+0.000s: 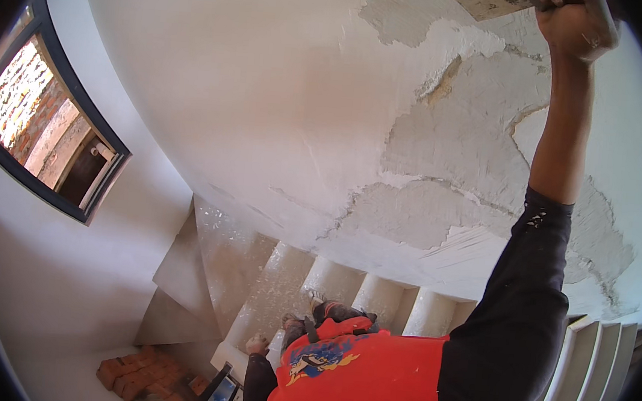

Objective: The person applies plaster to a ceiling using a trowel. They spread the material across the surface, smoothing it out in sections while standing on a spiral staircase.

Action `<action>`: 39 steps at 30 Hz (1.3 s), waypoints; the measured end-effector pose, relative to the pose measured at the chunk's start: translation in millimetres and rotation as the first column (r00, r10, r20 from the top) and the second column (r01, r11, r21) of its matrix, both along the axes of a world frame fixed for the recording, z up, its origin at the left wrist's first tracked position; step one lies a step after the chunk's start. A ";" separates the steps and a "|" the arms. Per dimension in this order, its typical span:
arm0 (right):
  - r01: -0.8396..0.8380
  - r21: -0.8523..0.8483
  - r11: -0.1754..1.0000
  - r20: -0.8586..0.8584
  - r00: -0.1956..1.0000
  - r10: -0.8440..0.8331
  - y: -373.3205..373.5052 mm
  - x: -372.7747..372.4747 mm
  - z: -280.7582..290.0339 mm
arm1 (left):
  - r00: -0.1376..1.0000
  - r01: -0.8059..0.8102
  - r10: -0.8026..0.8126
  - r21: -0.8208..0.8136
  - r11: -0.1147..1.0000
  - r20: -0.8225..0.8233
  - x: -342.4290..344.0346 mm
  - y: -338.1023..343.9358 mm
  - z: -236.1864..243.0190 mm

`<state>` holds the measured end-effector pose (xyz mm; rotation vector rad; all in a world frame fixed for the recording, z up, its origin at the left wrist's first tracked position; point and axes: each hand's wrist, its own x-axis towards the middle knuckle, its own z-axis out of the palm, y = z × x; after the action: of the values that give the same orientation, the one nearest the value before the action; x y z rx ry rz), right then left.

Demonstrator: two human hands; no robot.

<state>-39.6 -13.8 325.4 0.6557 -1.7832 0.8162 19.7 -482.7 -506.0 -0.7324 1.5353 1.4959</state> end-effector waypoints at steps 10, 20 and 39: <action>-0.027 0.116 0.993 -0.087 0.996 0.037 -1.9 -9.2 -12.8 | 0.993 -0.106 0.112 -0.155 0.982 0.027 4.4 14.7 38.9; 0.205 -0.023 0.979 0.124 0.972 -0.201 10.3 -17.0 -8.3 | 0.993 0.090 -0.086 -0.043 0.995 0.076 -0.9 12.4 39.4; -0.106 -0.008 0.994 0.077 0.991 0.106 -18.6 -4.0 4.3 | 0.988 -0.067 0.076 -0.076 0.995 0.131 6.7 21.7 20.4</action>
<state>-43.6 -32.3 329.7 0.7300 -1.8279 0.9278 26.5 -460.9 -485.6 -0.9200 1.4807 1.4200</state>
